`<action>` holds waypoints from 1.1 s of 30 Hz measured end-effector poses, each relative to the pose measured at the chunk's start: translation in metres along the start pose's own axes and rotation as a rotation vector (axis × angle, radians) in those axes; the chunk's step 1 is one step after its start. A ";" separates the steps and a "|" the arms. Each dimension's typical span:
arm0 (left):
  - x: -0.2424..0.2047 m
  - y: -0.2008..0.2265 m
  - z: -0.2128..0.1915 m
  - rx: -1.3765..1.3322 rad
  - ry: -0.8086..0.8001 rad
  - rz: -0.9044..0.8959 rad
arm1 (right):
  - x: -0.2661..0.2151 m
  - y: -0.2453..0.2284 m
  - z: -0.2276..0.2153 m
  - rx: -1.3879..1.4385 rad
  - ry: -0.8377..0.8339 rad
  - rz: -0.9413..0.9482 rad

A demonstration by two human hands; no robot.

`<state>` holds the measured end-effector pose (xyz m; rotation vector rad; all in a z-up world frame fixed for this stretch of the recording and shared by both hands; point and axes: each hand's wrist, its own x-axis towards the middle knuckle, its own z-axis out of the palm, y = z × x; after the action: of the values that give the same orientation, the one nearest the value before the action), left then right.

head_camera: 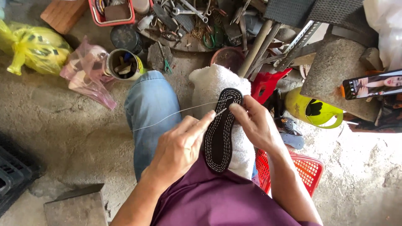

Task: Hand-stitching a shoe sole to the upper part of a shoe using a needle and thread.

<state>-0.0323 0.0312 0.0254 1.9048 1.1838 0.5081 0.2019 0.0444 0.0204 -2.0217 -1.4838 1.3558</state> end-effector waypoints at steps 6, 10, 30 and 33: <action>0.015 0.008 0.009 0.084 -0.003 0.044 | -0.008 0.011 0.001 0.187 0.036 -0.097; 0.026 0.012 0.009 0.204 -0.038 0.041 | -0.007 0.009 0.001 0.114 0.073 -0.121; 0.032 0.016 0.011 0.333 -0.076 0.013 | -0.010 0.007 0.004 -0.099 0.190 -0.209; 0.035 0.016 0.007 0.363 -0.109 0.002 | -0.011 0.008 0.007 -0.193 0.232 -0.215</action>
<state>-0.0018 0.0553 0.0315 2.2077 1.2665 0.1945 0.2012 0.0296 0.0167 -1.9810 -1.7180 0.8933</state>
